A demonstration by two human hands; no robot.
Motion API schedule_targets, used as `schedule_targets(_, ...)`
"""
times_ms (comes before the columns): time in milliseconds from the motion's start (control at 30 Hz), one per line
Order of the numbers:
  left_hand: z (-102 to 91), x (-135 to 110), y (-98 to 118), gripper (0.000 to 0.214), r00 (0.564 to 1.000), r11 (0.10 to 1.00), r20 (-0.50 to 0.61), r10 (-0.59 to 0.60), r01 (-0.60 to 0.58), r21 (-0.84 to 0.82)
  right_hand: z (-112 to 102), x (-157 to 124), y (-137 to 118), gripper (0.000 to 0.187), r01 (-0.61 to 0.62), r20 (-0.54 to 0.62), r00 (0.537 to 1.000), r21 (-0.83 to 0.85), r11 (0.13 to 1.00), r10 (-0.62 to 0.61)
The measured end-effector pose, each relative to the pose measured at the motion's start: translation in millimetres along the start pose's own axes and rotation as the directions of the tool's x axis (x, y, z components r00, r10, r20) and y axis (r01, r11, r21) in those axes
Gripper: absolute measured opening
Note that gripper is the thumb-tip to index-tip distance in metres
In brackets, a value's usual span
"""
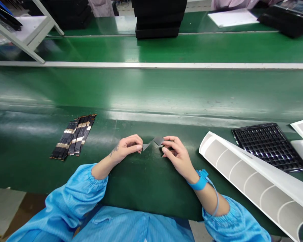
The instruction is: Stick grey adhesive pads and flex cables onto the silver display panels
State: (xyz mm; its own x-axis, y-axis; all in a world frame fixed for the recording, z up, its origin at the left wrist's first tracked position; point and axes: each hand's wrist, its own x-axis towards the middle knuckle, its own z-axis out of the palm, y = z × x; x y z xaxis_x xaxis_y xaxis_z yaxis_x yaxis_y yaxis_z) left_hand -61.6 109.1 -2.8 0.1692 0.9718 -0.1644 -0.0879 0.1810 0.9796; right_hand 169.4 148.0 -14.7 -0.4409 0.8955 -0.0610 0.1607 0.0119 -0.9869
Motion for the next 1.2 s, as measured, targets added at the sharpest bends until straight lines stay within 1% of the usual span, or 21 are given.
schedule_targets(133, 0.1, -0.2, 0.4, 0.022, 1.000, 1.000, -0.002, 0.010, -0.010, -0.005, -0.1, -0.1, -0.1, 0.022, 0.002, 0.001, 1.000, 0.004, 1.000, -0.002)
schedule_targets(333, 2.1, 0.7, -0.6, 0.020, 0.995, 0.996, -0.097, -0.013, 0.004, -0.095, -0.2, -0.4, -2.8, 0.022, -0.004, -0.001, 1.000, 0.000, 1.000, 0.004)
schedule_targets(500, 3.0, 0.9, -3.6, 0.022, 0.994, 0.997, -0.112, -0.015, 0.006, -0.081, -0.3, -1.3, -2.3, 0.025, 0.008, 0.004, 1.000, 0.008, 1.000, -0.008)
schedule_targets(767, 3.4, 0.6, -6.0, 0.022, 0.995, 0.998, -0.100, -0.005, -0.001, -0.064, -2.5, -0.8, -1.7, 0.022, 0.019, 0.020, 1.000, -0.003, 1.000, -0.019)
schedule_targets(867, 2.7, 0.7, -5.7, 0.023, 0.995, 0.999, -0.096, -0.005, 0.000, -0.050, -2.3, -0.6, -1.0, 0.024, 0.022, 0.030, 0.999, -0.012, 1.000, -0.021)
schedule_targets(967, 0.5, 0.5, -3.8, 0.021, 0.999, 1.000, -0.049, 0.007, -0.008, -0.010, -1.3, -0.8, 1.5, 0.027, 0.035, 0.019, 0.999, -0.005, 0.999, -0.035)
schedule_targets(1100, -2.6, 0.0, -0.7, 0.020, 0.997, 0.995, 0.043, 0.061, -0.065, 0.081, 0.0, -1.2, 4.8, 0.031, 0.037, 0.018, 0.999, 0.023, 0.999, -0.037)
schedule_targets(1200, -3.1, -0.4, -1.1, 0.021, 0.996, 0.994, 0.036, 0.079, -0.081, 0.071, 0.1, -1.1, 5.1, 0.032, 0.028, 0.023, 0.999, 0.016, 0.999, -0.028)
